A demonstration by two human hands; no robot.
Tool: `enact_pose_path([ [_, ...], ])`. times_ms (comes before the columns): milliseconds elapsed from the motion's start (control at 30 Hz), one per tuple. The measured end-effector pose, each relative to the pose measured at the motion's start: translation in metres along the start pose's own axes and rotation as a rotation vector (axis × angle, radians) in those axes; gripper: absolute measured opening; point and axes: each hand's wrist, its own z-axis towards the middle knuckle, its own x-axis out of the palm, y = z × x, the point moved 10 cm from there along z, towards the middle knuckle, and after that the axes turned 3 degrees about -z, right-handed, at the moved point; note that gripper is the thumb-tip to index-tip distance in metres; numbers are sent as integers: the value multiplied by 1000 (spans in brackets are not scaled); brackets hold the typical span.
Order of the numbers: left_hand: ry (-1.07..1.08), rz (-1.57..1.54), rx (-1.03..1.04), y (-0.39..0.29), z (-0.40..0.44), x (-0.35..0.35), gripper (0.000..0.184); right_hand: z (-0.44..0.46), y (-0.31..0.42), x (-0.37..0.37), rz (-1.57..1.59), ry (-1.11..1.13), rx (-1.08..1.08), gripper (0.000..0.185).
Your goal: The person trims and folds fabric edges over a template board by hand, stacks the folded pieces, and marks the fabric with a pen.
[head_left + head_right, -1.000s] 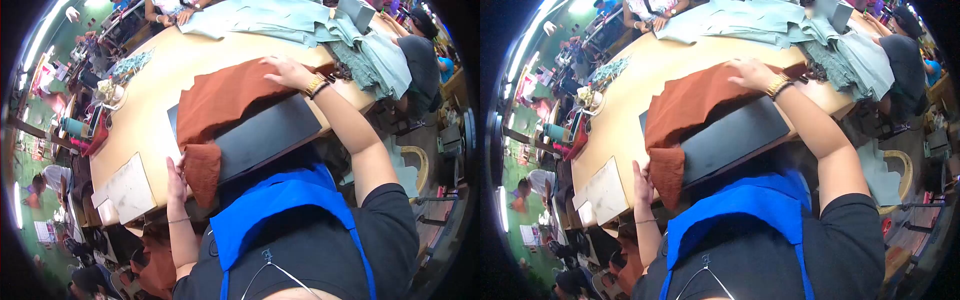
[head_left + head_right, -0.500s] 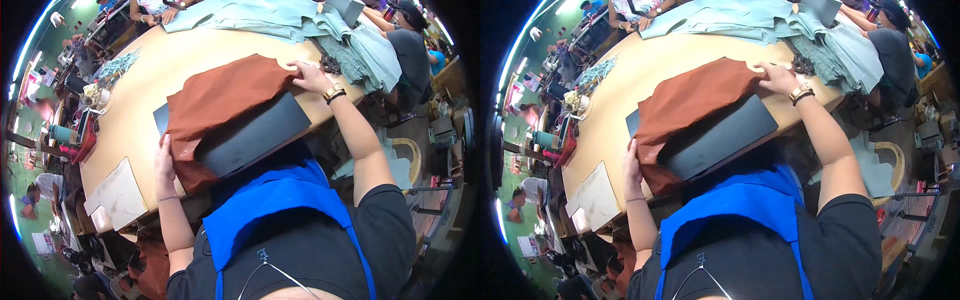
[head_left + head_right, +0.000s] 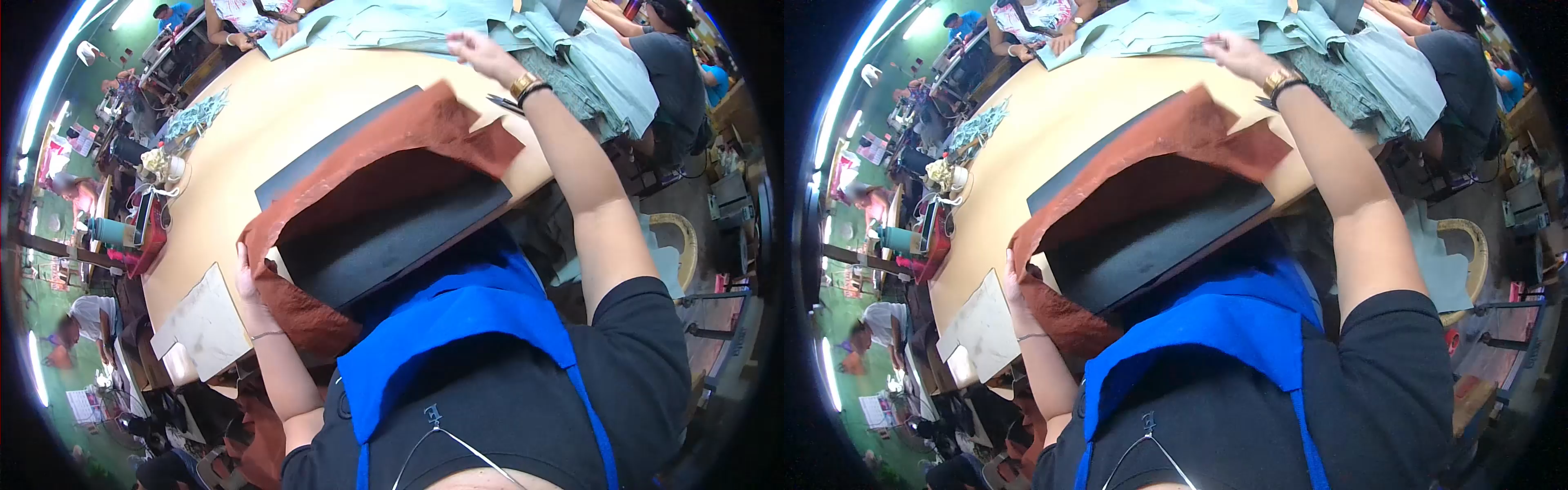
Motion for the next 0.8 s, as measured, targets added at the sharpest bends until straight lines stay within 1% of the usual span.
enact_pose_path([
  [33, 58, 29, -8, 3, 0, -1, 38, 14, -36, 12, -202, -19, -75, 41],
  [100, -168, 4, 5, 11, -20, 11, 39, -37, -39, 14, -642, 80, 81, 42],
  [167, -257, 79, 23, 18, -45, 36, 39, -70, -82, 18, -846, 116, 202, 41],
  [233, -211, 264, 40, 21, -62, 52, 36, -99, -95, 12, -815, 54, 246, 36],
  [267, -146, 332, -49, 29, -66, 42, 44, -105, -95, 10, -814, 42, 196, 35],
  [367, -120, 393, -68, 42, -70, 37, 45, -117, -93, 5, -809, -20, 69, 33],
  [433, -152, 375, -16, 39, -72, 39, 41, -123, -83, 0, -815, -93, 11, 33],
  [533, -172, 334, 51, 34, -74, 52, 37, -122, -78, -11, -367, -205, 132, 33],
  [633, -178, 278, 50, 34, -78, 56, 37, -115, -48, 43, 169, 42, -74, 42],
  [700, -201, 243, 18, 35, -78, 53, 37, -137, 37, 63, -247, 338, -84, 53],
  [733, -192, 246, 26, 34, -77, 54, 37, -140, 47, 74, -302, 370, -204, 54],
  [767, -181, 248, 37, 32, -76, 54, 36, -141, 49, 78, -350, 388, -205, 50],
  [800, -168, 248, 52, 29, -73, 56, 36, -137, 48, 82, -368, 423, -250, 45],
])
